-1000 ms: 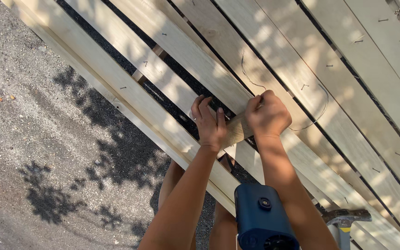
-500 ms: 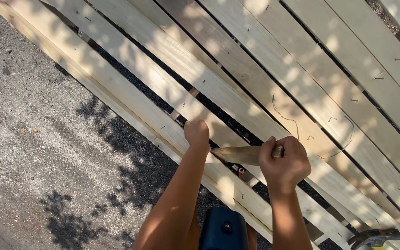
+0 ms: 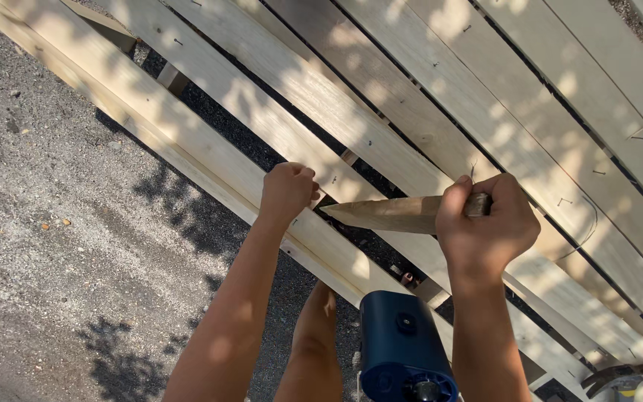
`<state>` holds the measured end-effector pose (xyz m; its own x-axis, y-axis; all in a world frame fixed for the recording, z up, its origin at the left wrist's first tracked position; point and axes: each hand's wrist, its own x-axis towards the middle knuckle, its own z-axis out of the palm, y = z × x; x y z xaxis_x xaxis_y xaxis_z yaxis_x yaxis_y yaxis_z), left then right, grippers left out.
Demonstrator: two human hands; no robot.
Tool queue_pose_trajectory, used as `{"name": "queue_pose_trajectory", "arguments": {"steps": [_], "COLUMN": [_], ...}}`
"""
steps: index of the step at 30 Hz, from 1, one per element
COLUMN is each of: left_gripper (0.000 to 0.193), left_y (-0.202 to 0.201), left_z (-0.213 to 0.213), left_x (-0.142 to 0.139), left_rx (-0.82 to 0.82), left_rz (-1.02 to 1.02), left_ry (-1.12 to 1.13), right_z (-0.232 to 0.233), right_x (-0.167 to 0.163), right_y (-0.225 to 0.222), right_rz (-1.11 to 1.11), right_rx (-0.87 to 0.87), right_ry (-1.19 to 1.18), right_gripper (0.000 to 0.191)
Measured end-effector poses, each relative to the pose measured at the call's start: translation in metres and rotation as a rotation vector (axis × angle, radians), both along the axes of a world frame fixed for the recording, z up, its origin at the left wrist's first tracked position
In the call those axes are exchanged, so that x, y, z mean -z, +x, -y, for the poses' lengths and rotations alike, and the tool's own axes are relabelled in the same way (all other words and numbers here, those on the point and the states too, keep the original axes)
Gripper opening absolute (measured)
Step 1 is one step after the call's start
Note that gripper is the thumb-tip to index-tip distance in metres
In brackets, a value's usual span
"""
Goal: The person hammers nails into wooden slats laid over a frame on the ground, pressing slats into position with one hand while driving nails with a hammer in the other. They reposition planks, use a small wood block, and continue fastening slats across the structure.
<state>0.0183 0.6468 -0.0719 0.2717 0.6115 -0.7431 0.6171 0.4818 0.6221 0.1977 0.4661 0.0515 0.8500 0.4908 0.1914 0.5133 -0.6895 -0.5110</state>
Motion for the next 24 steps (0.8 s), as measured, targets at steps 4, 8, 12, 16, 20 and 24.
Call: {"name": "queue_pose_trajectory", "arguments": {"steps": [4,8,12,16,20,24], "left_gripper": [0.026,0.026,0.027,0.027,0.028,0.047], "left_y": [-0.011,-0.006,0.001,0.009,0.019,0.033], "left_z": [-0.037,-0.043,-0.044,-0.049,-0.052,-0.045], "left_x": [-0.02,-0.026,-0.026,-0.028,-0.03,-0.027], "left_rx": [-0.241,-0.096,-0.059,0.034,0.252,0.466], "left_rz": [0.198,0.177,0.217,0.185,0.136,0.081], "left_ry": [0.217,0.272,0.358,0.525,0.666,1.057], "right_z": [-0.06,-0.111,-0.146,-0.175,-0.188,-0.193], "right_x": [0.004,0.028,0.046,0.054,0.055,0.054], "right_y": [0.016,0.002,-0.011,-0.011,-0.004,-0.002], "right_rz": [0.068,0.051,0.127,-0.06,-0.215,0.032], "right_rx": [0.009,0.011,-0.097,-0.166,-0.171,-0.212], "right_ry": [0.043,-0.02,-0.122,-0.286,-0.327,-0.237], "right_gripper": [0.021,0.02,0.021,0.018,0.018,0.022]}}
